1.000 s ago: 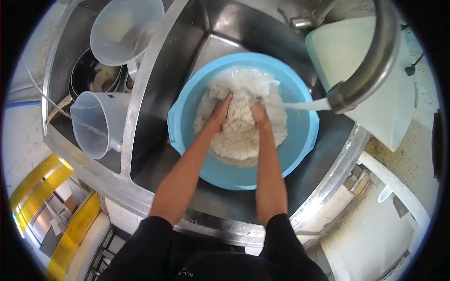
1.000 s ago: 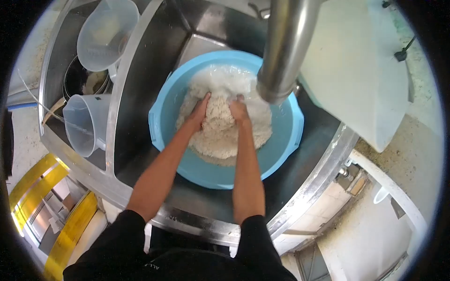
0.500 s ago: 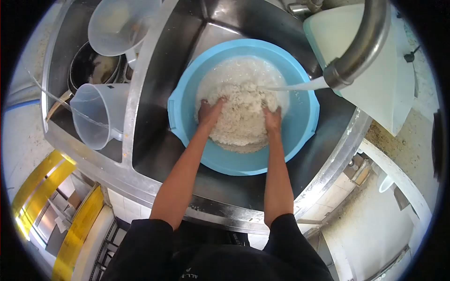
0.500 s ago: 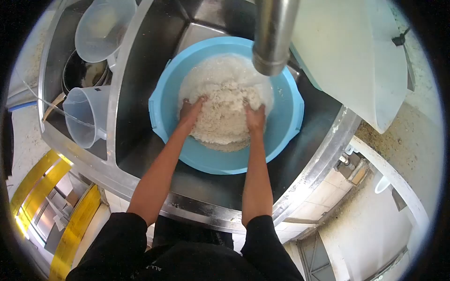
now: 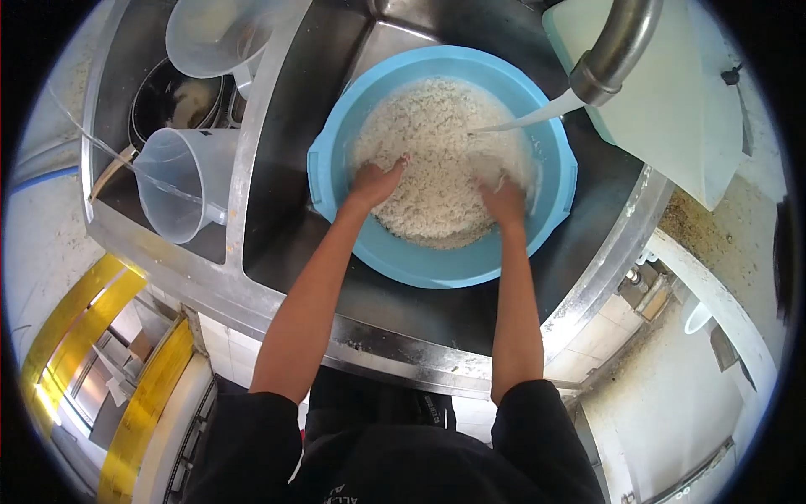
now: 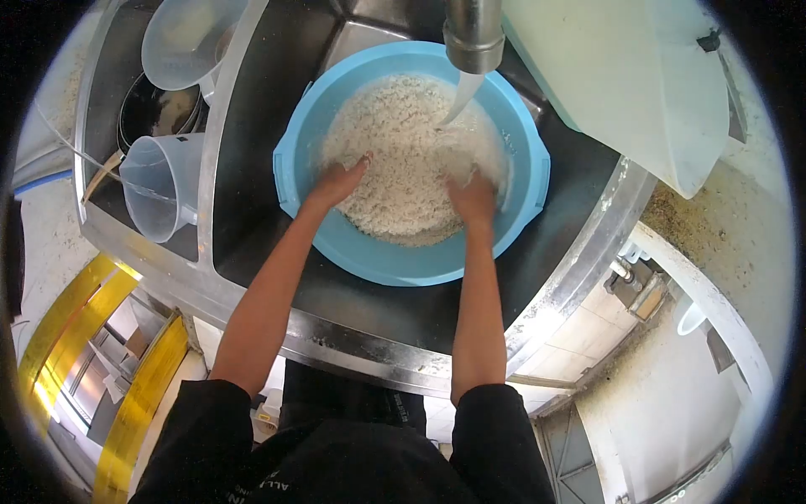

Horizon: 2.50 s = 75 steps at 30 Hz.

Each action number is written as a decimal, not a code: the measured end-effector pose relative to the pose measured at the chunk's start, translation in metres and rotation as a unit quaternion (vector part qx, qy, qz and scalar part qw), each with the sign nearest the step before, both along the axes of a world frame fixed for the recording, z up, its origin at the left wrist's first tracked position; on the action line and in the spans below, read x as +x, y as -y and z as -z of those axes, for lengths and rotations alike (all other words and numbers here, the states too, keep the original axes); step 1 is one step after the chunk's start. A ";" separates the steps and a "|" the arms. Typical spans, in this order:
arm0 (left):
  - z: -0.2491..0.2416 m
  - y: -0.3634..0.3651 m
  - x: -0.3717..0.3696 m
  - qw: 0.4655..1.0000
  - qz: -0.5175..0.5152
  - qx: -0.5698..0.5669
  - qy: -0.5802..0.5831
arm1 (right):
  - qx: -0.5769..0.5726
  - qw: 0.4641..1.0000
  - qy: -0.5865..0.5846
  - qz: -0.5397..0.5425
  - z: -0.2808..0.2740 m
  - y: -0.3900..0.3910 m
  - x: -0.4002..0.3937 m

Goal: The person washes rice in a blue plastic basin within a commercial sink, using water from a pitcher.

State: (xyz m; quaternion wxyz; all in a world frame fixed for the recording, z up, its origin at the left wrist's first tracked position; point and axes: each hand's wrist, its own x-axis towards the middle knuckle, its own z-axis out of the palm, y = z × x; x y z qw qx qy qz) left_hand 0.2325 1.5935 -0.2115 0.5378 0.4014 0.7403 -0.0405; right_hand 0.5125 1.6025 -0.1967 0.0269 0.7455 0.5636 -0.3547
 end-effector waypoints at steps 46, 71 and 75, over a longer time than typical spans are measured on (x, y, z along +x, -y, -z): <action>-0.009 0.006 0.004 0.975 -0.198 0.064 0.084 | 0.063 0.995 0.026 0.066 -0.009 0.026 -0.023; -0.009 0.033 0.023 0.910 -0.401 0.019 0.102 | -0.006 0.994 0.017 0.104 0.018 0.052 -0.031; -0.002 0.051 0.057 0.831 -0.481 -0.139 0.240 | -0.072 0.981 -0.078 0.163 0.033 0.063 -0.062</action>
